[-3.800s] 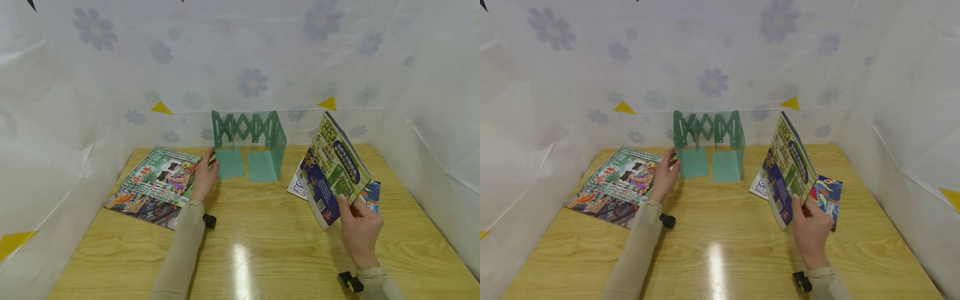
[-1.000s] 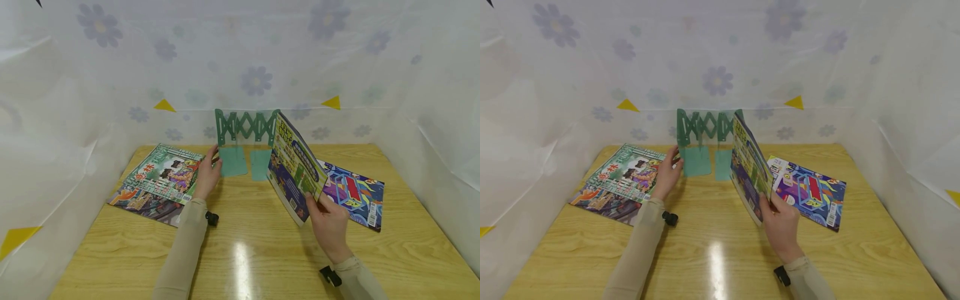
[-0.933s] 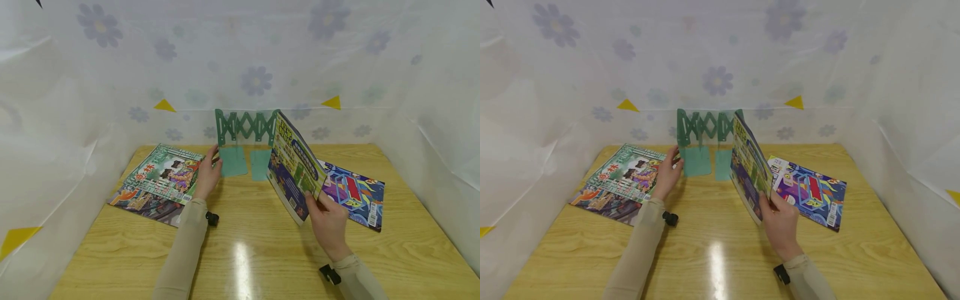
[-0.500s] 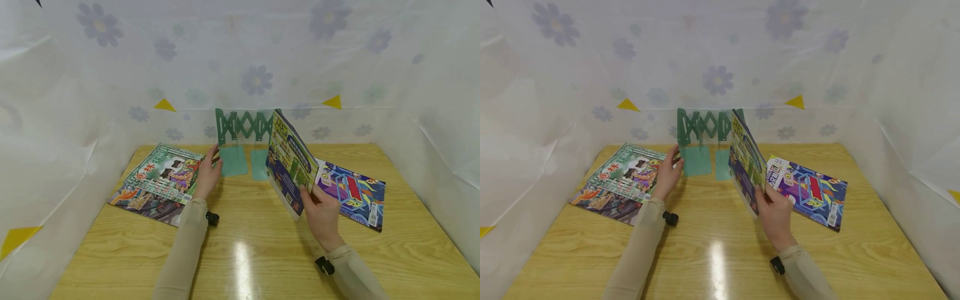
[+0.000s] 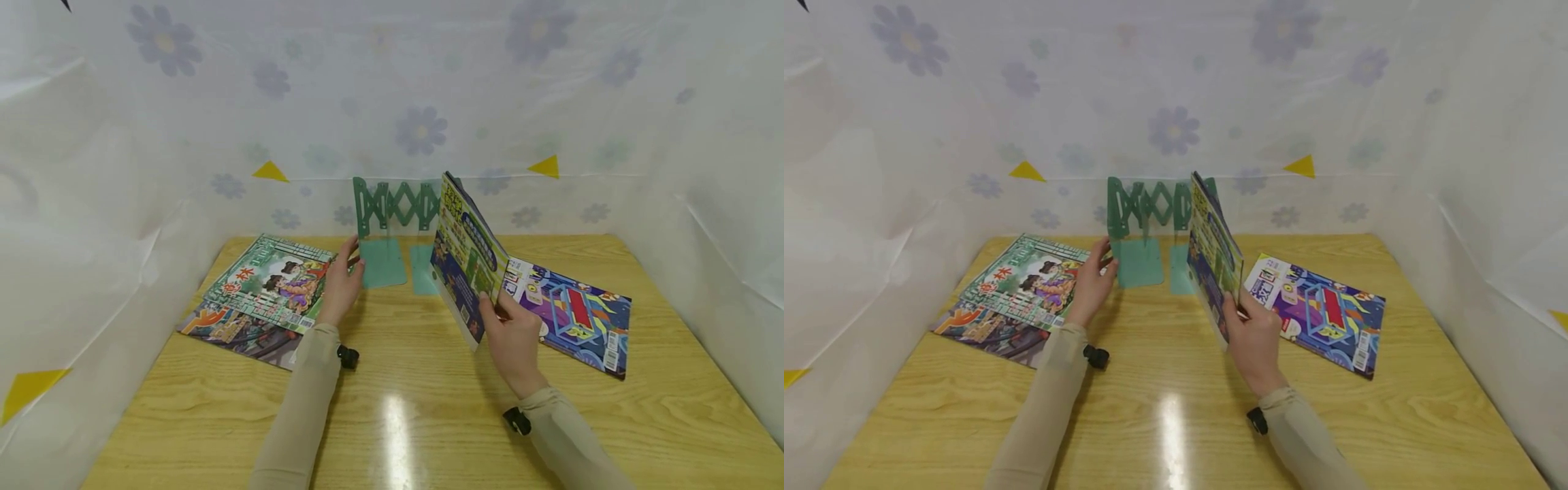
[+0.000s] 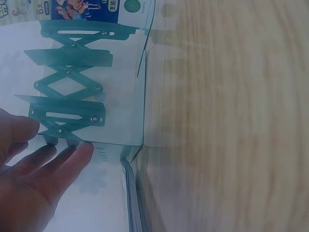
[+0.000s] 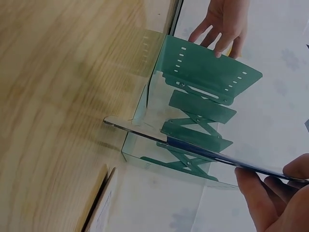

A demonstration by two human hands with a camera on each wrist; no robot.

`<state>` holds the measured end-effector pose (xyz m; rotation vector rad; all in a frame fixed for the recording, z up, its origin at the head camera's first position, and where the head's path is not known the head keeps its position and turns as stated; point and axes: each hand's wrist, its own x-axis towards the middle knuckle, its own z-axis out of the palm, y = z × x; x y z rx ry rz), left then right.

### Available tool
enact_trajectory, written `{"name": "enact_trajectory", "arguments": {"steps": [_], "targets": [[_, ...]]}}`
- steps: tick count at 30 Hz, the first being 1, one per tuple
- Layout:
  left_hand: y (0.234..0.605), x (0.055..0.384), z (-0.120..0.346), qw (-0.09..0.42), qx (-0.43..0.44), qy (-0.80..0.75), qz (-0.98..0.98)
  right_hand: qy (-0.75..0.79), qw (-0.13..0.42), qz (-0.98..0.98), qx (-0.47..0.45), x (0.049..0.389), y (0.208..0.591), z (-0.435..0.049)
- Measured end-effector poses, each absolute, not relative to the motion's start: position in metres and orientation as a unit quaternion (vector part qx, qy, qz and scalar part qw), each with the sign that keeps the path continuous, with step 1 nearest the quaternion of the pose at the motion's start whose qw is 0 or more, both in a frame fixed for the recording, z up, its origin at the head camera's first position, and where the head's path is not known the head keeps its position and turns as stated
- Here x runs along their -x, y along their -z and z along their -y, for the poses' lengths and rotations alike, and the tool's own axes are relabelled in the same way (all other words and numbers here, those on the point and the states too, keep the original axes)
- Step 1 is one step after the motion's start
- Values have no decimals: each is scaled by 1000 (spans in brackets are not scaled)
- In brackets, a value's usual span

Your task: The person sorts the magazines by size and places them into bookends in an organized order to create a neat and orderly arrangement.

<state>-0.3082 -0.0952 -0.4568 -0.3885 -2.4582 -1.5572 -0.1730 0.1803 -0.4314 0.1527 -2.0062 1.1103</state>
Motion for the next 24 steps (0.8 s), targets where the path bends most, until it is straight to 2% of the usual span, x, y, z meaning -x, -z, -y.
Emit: {"name": "enact_trajectory", "arguments": {"steps": [24], "targets": [[459, 308, 95, 102, 130, 529, 832, -412, 359, 836, -43, 193, 425, -170]]}}
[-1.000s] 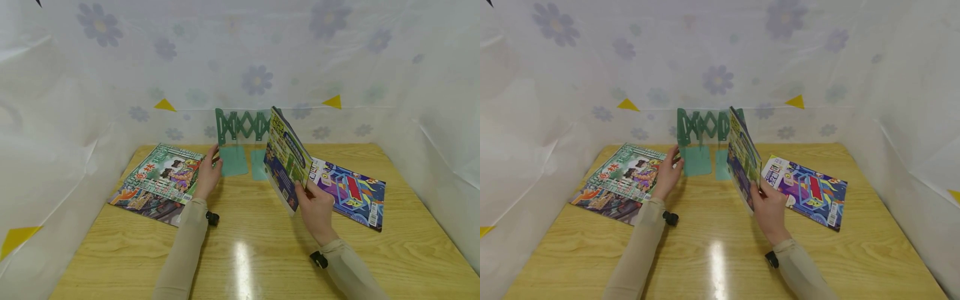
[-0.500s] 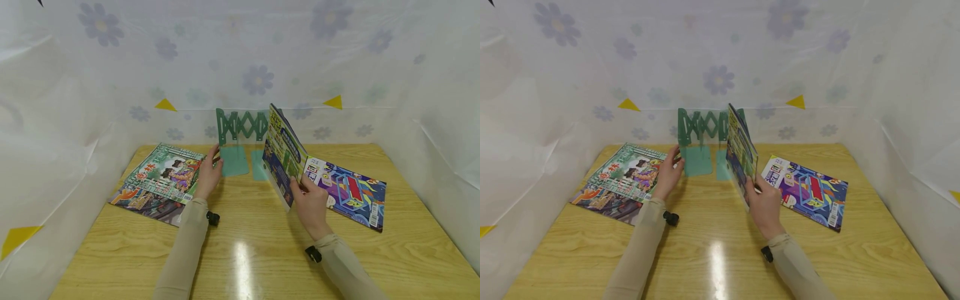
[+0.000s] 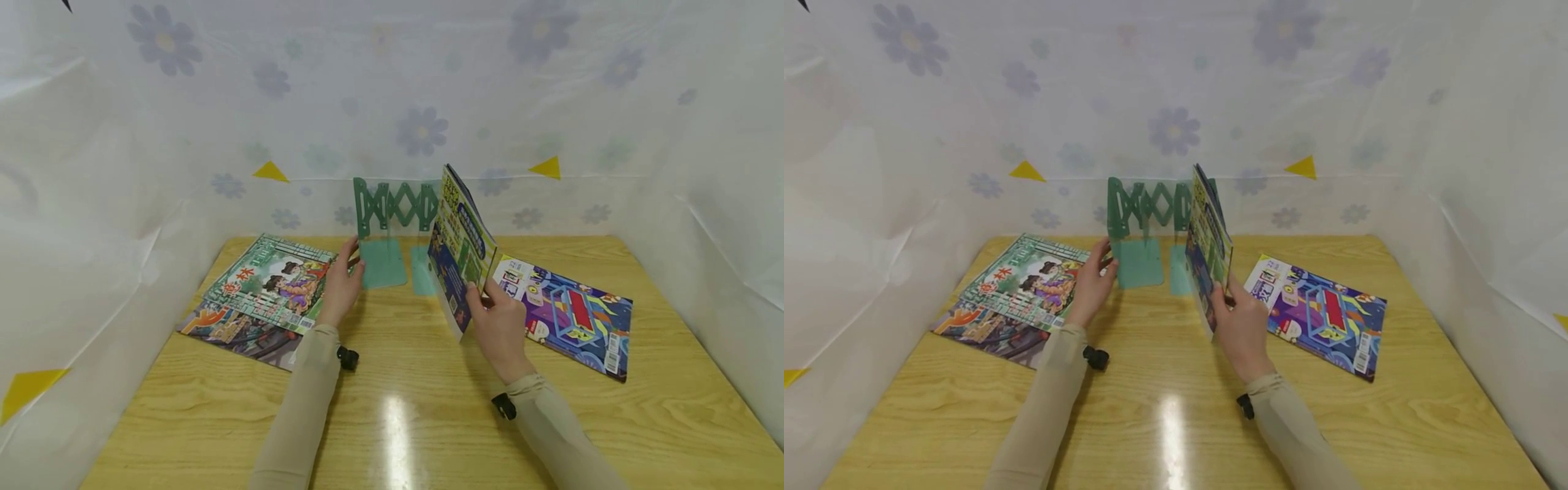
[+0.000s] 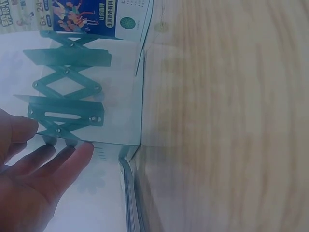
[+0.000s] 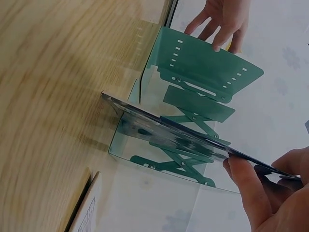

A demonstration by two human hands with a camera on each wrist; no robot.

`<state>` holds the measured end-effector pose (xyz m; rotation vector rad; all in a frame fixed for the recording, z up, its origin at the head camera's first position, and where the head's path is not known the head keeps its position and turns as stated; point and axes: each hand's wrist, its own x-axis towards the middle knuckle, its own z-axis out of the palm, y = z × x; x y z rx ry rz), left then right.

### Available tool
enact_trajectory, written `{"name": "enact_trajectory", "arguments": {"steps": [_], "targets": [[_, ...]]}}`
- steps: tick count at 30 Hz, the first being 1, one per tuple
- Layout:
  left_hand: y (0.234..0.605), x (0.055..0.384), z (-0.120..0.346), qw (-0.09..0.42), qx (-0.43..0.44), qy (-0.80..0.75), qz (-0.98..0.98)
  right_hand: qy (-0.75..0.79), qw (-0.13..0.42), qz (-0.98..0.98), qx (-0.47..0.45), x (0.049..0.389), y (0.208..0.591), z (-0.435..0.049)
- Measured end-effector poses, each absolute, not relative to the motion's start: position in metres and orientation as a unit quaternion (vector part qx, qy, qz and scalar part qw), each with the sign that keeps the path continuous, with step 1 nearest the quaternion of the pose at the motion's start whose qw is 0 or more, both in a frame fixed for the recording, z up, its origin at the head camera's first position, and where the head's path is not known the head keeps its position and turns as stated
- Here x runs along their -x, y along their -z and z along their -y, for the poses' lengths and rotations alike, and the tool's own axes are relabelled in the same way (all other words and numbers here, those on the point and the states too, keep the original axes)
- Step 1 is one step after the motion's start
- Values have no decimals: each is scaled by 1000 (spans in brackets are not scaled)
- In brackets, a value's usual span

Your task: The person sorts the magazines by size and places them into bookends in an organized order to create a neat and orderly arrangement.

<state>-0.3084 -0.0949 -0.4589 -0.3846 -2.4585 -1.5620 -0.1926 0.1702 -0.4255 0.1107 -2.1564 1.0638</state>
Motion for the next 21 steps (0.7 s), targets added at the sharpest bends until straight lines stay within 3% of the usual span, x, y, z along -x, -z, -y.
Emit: {"name": "enact_trajectory", "arguments": {"steps": [21], "targets": [[460, 309, 96, 108, 139, 536, 826, -427, 344, 833, -70, 208, 426, -156]]}}
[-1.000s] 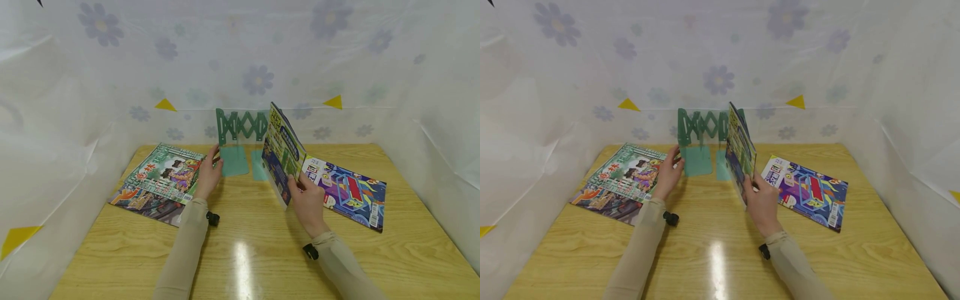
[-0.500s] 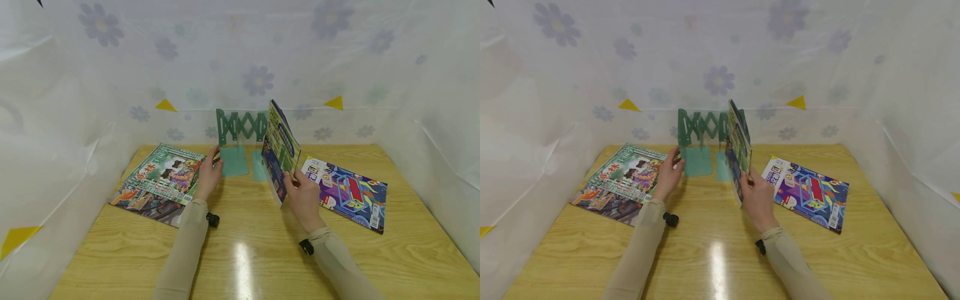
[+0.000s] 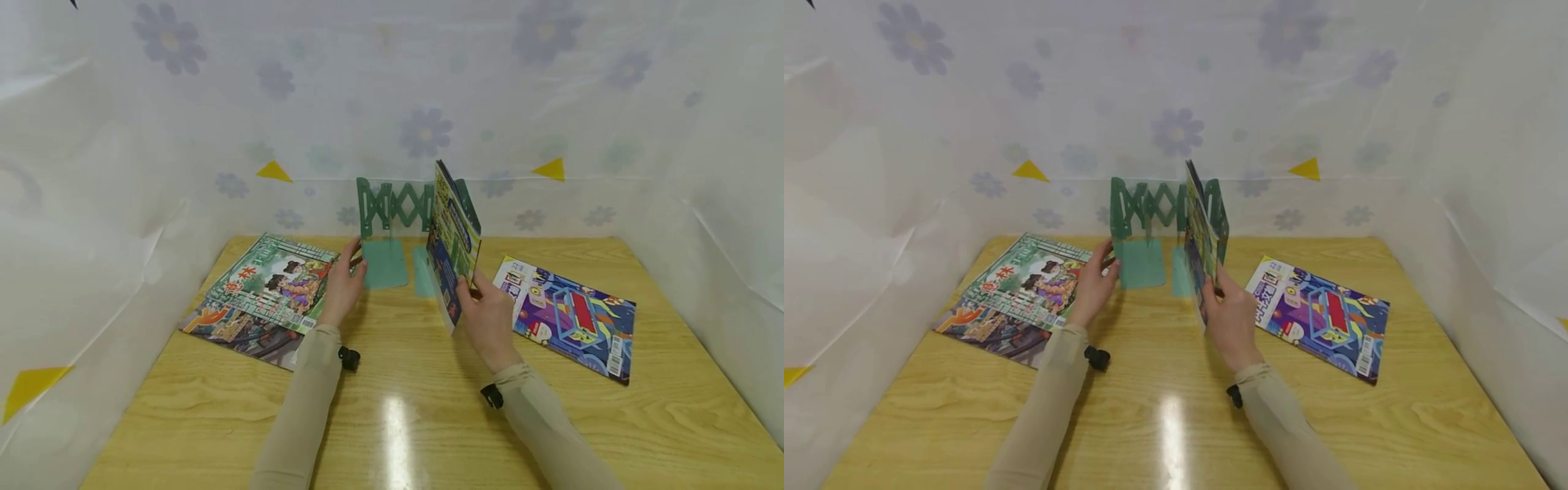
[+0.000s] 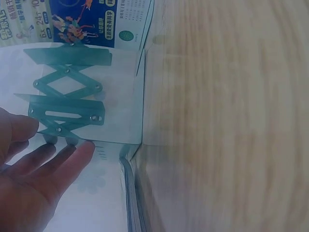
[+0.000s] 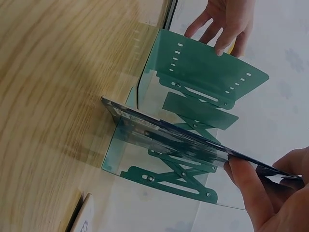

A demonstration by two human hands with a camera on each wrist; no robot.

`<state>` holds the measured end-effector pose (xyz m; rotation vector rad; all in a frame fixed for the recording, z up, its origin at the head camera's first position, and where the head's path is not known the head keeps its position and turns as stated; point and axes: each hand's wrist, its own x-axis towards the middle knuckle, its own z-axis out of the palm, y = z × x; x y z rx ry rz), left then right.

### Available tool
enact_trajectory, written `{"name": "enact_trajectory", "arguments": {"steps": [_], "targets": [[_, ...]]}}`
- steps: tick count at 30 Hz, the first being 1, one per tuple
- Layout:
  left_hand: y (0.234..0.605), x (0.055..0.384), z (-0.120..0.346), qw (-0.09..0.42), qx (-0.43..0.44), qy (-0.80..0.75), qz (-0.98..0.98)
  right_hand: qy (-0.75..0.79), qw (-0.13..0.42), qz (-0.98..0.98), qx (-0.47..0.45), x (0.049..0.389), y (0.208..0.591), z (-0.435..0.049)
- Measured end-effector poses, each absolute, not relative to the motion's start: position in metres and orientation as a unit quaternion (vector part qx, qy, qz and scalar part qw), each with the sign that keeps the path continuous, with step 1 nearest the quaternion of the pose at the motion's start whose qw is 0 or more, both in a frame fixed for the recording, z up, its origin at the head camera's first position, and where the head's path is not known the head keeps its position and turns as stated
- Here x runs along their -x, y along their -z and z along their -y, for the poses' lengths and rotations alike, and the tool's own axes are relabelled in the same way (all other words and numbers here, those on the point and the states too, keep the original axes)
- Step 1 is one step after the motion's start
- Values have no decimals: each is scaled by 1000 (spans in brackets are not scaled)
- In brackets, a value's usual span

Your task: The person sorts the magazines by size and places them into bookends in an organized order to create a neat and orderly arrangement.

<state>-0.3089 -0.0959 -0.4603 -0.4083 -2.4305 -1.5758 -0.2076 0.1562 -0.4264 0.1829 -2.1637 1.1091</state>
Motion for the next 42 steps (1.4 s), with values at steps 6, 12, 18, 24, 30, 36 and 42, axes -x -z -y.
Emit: {"name": "enact_trajectory", "arguments": {"steps": [6, 12, 18, 24, 30, 36, 42], "targets": [[460, 310, 95, 107, 145, 528, 830, -431, 349, 829, -68, 211, 428, -154], [460, 311, 95, 106, 139, 532, 829, -427, 348, 832, -69, 215, 425, -149], [460, 312, 96, 106, 136, 533, 828, -411, 355, 836, -76, 222, 423, -146], [460, 310, 98, 110, 141, 532, 828, -407, 355, 838, -83, 227, 424, -142], [460, 310, 97, 108, 140, 530, 829, -397, 358, 841, -82, 231, 425, -137], [459, 310, 96, 103, 137, 529, 831, -386, 368, 842, -82, 238, 425, -133], [458, 309, 95, 104, 136, 529, 831, -373, 374, 846, -71, 243, 426, -128]]}}
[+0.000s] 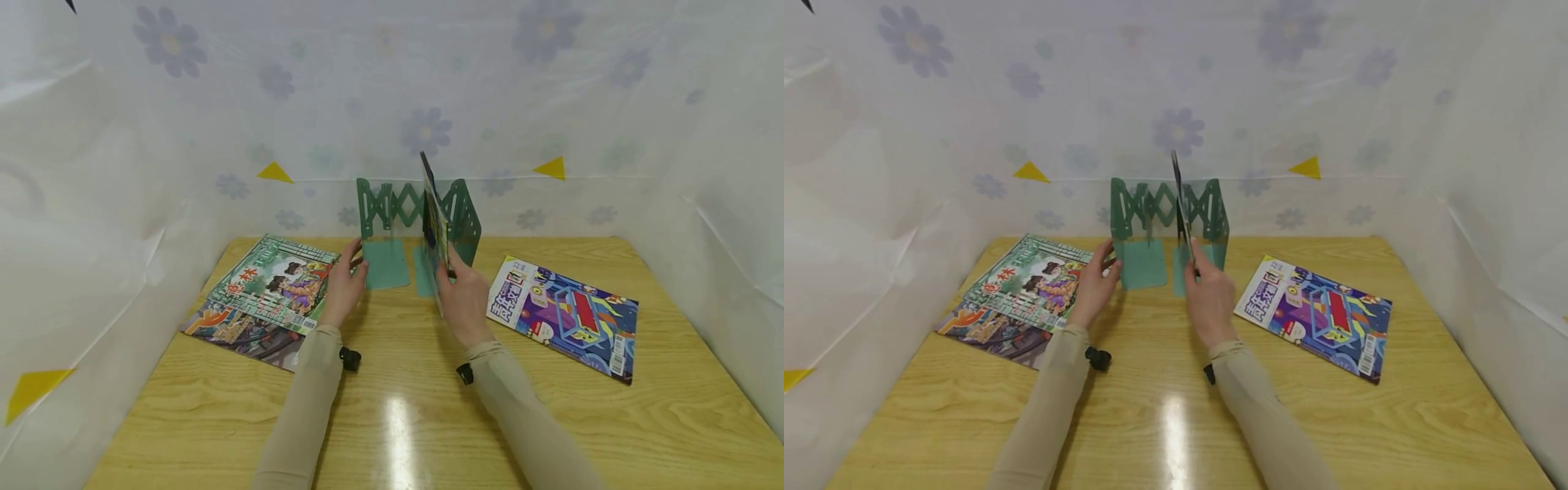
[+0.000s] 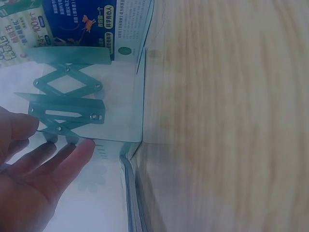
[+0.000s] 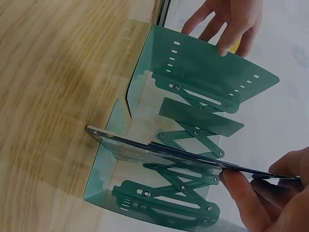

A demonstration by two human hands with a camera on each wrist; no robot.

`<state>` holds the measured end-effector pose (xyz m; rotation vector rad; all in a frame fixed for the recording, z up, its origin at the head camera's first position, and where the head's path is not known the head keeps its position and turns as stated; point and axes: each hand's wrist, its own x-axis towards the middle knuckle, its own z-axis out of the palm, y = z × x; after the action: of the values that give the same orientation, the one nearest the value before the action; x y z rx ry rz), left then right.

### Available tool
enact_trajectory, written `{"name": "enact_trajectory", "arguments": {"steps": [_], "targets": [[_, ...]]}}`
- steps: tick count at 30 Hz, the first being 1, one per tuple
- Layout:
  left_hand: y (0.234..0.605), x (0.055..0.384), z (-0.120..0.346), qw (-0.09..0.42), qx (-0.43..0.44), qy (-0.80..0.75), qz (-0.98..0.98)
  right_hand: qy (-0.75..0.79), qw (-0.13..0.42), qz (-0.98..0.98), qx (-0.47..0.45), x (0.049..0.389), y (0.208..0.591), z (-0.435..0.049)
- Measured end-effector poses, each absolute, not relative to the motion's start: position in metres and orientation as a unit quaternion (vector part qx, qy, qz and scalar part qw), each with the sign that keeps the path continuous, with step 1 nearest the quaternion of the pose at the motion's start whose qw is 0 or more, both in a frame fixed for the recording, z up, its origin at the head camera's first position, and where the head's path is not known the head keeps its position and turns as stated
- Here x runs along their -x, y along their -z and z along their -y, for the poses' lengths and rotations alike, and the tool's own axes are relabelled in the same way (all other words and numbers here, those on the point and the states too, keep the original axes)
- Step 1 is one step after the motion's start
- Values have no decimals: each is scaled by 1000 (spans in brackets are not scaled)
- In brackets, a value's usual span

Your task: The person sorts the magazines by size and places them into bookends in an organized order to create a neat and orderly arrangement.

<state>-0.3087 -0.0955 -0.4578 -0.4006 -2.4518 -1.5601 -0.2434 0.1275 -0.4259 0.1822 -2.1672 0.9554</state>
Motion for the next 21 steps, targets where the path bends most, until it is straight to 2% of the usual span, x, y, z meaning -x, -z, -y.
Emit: {"name": "enact_trajectory", "arguments": {"steps": [8, 21], "targets": [[458, 309, 95, 108, 132, 526, 833, -359, 381, 850, -58, 248, 425, -120], [459, 310, 96, 106, 138, 526, 833, -361, 352, 862, -54, 253, 426, -114]]}}
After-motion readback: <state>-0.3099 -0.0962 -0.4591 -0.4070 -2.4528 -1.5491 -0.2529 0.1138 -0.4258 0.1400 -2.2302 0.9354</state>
